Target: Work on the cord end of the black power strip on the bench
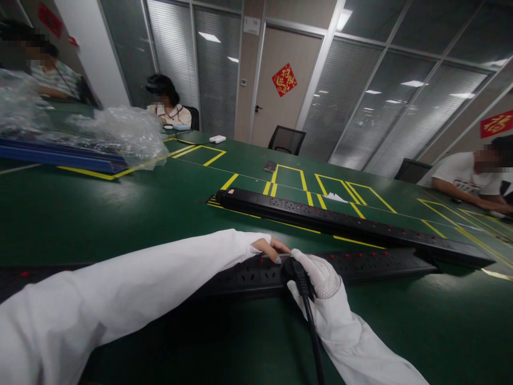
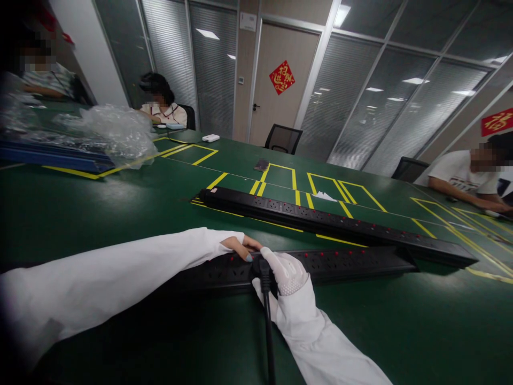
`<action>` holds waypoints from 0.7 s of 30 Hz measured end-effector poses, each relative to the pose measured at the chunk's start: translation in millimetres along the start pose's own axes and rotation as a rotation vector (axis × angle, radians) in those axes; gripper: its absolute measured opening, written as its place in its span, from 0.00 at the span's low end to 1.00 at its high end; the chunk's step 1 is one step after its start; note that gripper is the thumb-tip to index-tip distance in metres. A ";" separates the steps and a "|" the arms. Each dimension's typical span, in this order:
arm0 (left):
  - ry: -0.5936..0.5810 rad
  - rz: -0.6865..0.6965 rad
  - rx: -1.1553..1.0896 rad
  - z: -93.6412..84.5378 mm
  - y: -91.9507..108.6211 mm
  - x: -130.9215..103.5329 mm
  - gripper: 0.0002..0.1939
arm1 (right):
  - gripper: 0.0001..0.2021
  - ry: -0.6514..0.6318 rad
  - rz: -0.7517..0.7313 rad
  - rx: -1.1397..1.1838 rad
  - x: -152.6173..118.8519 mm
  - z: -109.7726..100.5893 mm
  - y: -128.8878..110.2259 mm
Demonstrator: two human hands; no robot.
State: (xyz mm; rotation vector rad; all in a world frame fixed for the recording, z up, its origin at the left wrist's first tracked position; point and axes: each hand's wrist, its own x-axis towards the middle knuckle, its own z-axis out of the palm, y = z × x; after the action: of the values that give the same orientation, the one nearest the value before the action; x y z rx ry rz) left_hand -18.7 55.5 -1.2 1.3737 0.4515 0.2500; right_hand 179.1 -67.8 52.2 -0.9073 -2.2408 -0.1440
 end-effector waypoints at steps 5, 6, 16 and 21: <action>-0.001 -0.016 -0.020 -0.9 -2.8 4.5 0.15 | 0.28 0.004 -0.006 0.013 0.3 0.3 0.0; 0.002 -0.018 -0.021 -0.5 -2.8 4.8 0.15 | 0.28 0.002 -0.003 0.011 0.7 0.7 0.1; 0.015 0.013 0.056 6.2 15.2 -9.2 0.16 | 0.28 -0.005 0.003 -0.001 -0.5 1.8 0.4; -0.014 0.042 0.103 1.5 15.9 -8.4 0.16 | 0.28 0.010 -0.005 0.010 0.4 1.1 -0.4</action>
State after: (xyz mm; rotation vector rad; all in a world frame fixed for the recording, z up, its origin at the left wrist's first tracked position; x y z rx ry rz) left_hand -24.2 53.5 16.0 1.4858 0.4289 0.2539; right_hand 178.0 -67.5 51.7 -0.8937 -2.2325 -0.1392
